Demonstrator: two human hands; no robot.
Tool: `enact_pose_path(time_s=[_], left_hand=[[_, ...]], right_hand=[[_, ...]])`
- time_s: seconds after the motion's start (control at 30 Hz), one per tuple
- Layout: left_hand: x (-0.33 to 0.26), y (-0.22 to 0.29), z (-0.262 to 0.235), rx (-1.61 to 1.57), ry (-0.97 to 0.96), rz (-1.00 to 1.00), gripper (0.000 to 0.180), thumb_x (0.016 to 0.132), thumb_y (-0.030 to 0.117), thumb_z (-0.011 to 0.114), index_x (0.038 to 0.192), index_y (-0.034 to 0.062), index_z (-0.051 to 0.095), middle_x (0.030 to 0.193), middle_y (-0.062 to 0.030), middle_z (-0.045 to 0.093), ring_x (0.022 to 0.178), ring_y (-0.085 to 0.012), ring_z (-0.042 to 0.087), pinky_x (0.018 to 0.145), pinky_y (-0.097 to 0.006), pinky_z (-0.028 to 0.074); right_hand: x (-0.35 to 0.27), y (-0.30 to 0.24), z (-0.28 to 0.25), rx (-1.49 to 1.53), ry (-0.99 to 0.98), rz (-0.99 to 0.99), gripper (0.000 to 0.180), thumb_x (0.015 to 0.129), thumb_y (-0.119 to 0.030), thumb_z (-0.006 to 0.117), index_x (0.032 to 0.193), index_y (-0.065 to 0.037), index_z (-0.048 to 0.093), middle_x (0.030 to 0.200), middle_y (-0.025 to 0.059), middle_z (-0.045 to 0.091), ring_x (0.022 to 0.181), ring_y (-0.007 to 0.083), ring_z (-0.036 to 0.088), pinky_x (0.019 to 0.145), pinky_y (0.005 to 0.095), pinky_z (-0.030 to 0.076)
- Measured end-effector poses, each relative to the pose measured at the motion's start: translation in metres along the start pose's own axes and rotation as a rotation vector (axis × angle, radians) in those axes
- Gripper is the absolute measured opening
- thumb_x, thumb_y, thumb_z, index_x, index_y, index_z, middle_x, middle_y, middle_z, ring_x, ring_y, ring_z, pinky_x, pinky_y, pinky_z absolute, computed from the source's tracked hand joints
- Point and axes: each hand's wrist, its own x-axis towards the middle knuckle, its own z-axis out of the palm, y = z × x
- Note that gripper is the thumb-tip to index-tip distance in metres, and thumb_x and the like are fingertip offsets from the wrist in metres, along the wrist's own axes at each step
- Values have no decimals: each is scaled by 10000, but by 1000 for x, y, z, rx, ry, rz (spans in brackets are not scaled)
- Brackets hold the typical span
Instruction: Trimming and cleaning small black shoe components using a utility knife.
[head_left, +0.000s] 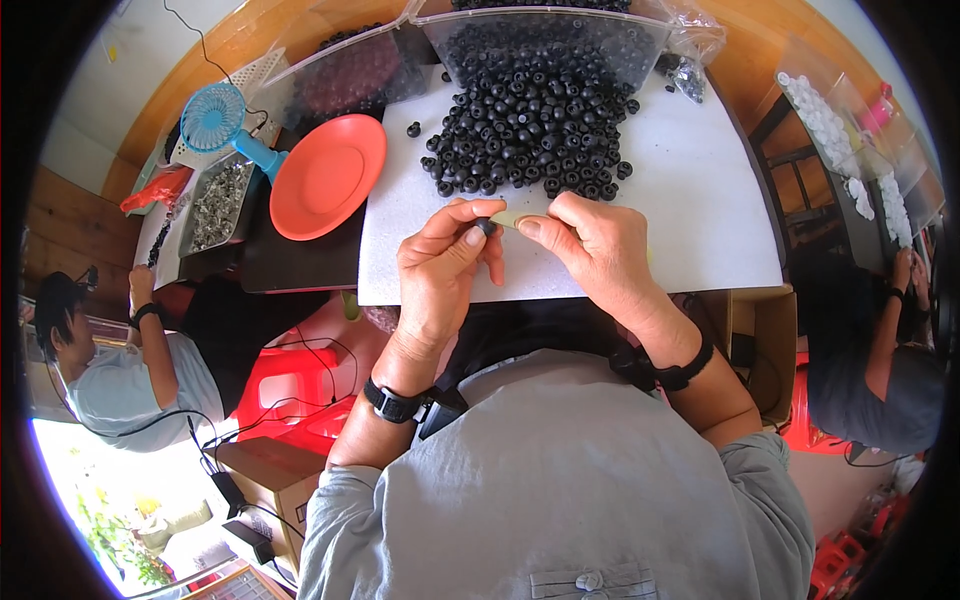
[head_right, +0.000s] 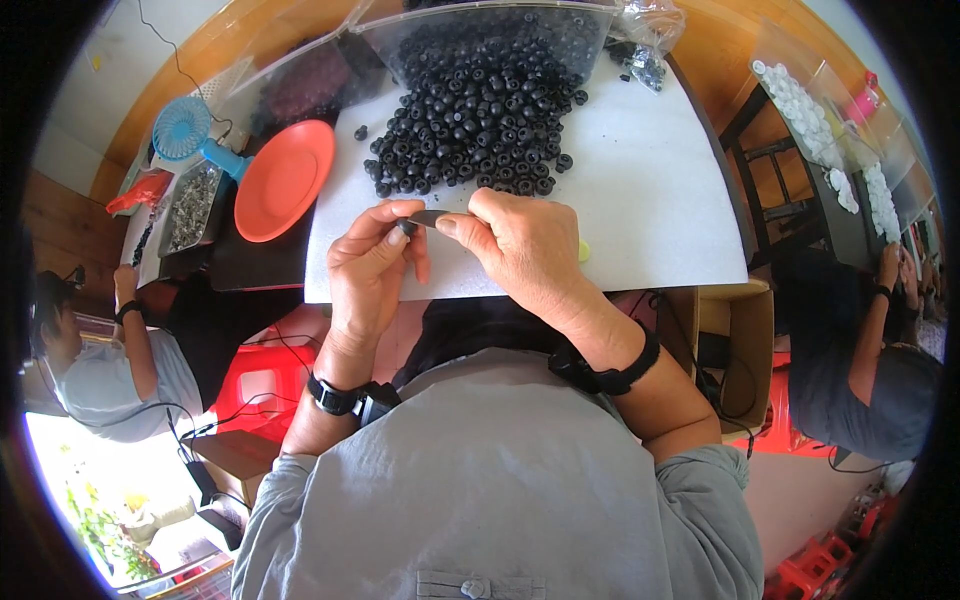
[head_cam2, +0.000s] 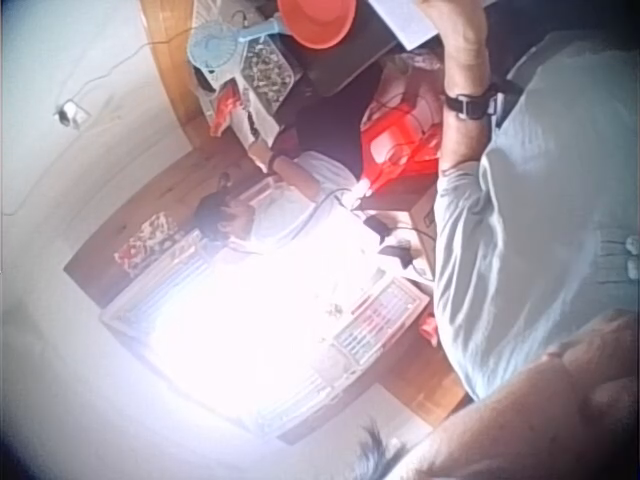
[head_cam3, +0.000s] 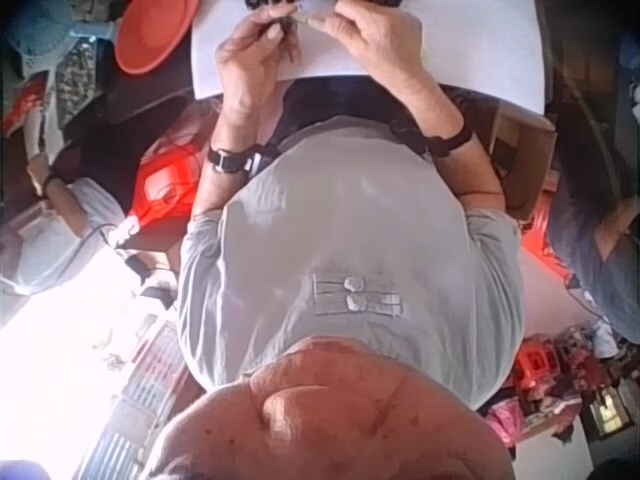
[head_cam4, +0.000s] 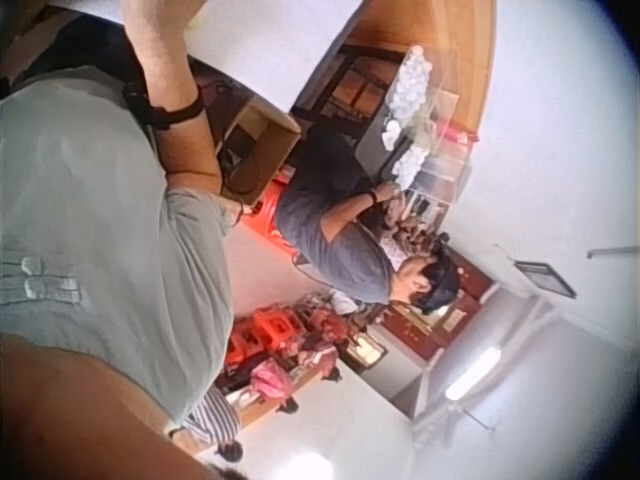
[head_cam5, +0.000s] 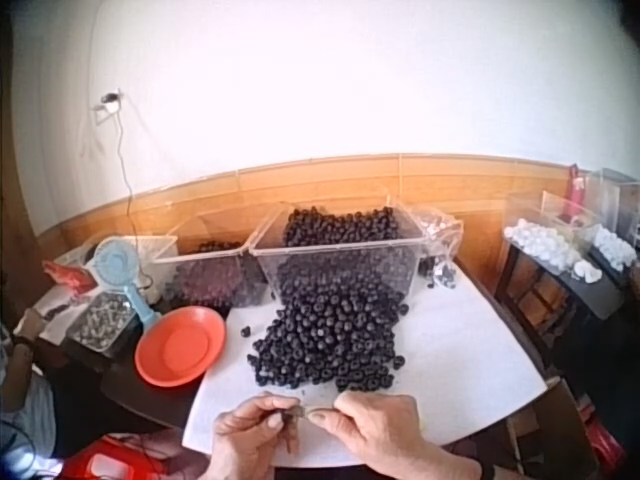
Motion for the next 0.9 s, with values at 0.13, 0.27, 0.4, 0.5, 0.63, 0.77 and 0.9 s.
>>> enact_pose_path(time_s=[0.13,0.27,0.4,0.5,0.63,0.77,0.9], left_hand=[[0,-2,1,17,14,15,246,978,-3,540,1199,-37,643,943,-90,614,771,-152,596,636,-281,521],[-1,-4,2,64,33,60,244,974,-13,539,1192,-36,646,948,-82,610,769,-146,589,640,-277,520],[0,-2,2,77,-6,74,240,970,-16,538,1180,-37,653,949,-77,607,769,-147,585,636,-271,511],[0,2,3,29,31,-17,238,968,-21,533,1169,-42,658,953,-77,606,761,-147,583,627,-266,502],[0,2,3,23,32,-26,239,966,-27,526,1165,-47,656,955,-79,605,751,-146,580,618,-261,494],[0,-2,5,60,70,28,233,963,-41,514,1147,-50,656,955,-81,605,734,-141,576,603,-252,485],[2,-1,5,57,77,0,227,963,-49,505,1131,-52,658,955,-76,604,722,-138,574,591,-247,477]], right_hand=[[0,0,0,-4,0,0,414,875,-342,728,636,-90,501,492,74,491,428,274,518,417,386,377],[0,0,1,-12,6,-26,412,877,-335,727,635,-90,500,493,75,492,428,270,520,417,383,381],[0,-1,1,-8,1,-34,407,884,-326,721,636,-90,500,499,77,497,429,265,521,416,380,383],[0,0,0,0,0,-29,404,886,-321,719,637,-89,500,500,76,500,430,264,522,416,381,383],[0,1,2,-14,5,-49,401,890,-318,715,641,-88,499,500,73,501,433,266,525,415,382,383],[0,1,2,-15,0,-61,397,891,-320,713,651,-89,497,499,73,497,433,269,527,415,384,386],[-1,2,3,-63,34,-161,389,878,-322,721,659,-99,490,503,69,494,448,264,536,421,383,393]])
